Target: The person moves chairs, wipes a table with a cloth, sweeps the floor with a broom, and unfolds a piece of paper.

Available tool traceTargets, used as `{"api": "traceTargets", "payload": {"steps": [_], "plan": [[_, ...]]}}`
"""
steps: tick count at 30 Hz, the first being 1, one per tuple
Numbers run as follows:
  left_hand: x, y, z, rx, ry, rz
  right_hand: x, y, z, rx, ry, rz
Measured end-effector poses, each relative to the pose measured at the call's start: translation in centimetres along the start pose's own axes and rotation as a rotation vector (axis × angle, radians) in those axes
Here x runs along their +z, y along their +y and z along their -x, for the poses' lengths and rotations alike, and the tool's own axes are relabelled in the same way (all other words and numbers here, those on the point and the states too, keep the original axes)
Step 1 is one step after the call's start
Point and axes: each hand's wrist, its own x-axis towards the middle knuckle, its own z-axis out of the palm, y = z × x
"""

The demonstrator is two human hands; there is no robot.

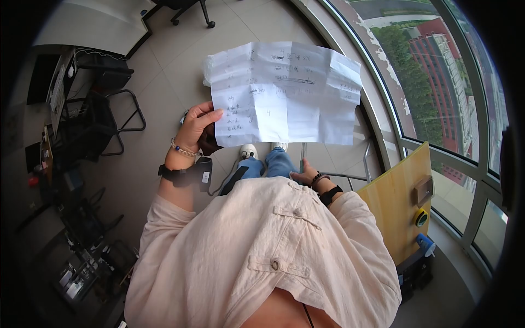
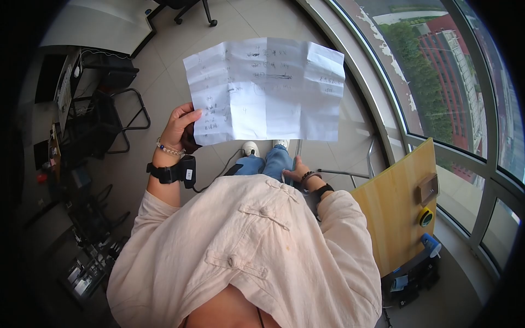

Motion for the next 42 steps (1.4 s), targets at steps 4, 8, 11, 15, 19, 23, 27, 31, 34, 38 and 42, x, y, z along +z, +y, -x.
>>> {"api": "traceTargets", "payload": {"steps": [4,8,11,15,19,23,27,31,34,38,42], "plan": [[0.0,-0.3,0.4,-0.001,0.022,-0.005,0.7,1.7,-1.8,0.085,0.227,-0.110],[0.1,-0.5,0.4,0.029,0.031,0.020,-3.5,1.3,1.7,0.108,0.118,-0.903],[0.0,-1.0,0.7,0.033,0.055,0.045,-6.0,3.5,3.8,0.077,0.217,-0.866],[-0.3,-1.8,0.9,0.033,0.066,0.097,-9.3,3.3,2.8,0.126,0.211,-0.906],[-0.4,-2.3,1.5,0.021,0.118,0.127,-13.0,2.8,-3.8,0.180,0.208,-0.894],[-0.7,-2.8,2.1,0.023,0.180,0.114,-11.3,2.1,-6.6,0.377,-0.060,-1.327],[-1.5,-3.6,2.0,0.035,0.187,0.143,-3.8,0.1,1.0,0.395,-0.080,-0.988],[-2.8,-4.5,2.1,0.002,0.173,0.221,-0.5,-0.3,3.4,0.472,-0.370,-0.999],[-2.3,-5.0,1.7,0.026,0.204,0.244,0.0,0.2,2.9,0.245,-0.504,-0.973],[-2.7,-5.7,2.5,0.032,0.237,0.235,-1.9,1.9,6.2,0.298,-0.481,-1.186],[-3.2,-6.2,2.4,0.034,0.248,0.287,-5.6,2.4,8.3,0.202,-0.167,-1.020]]}}
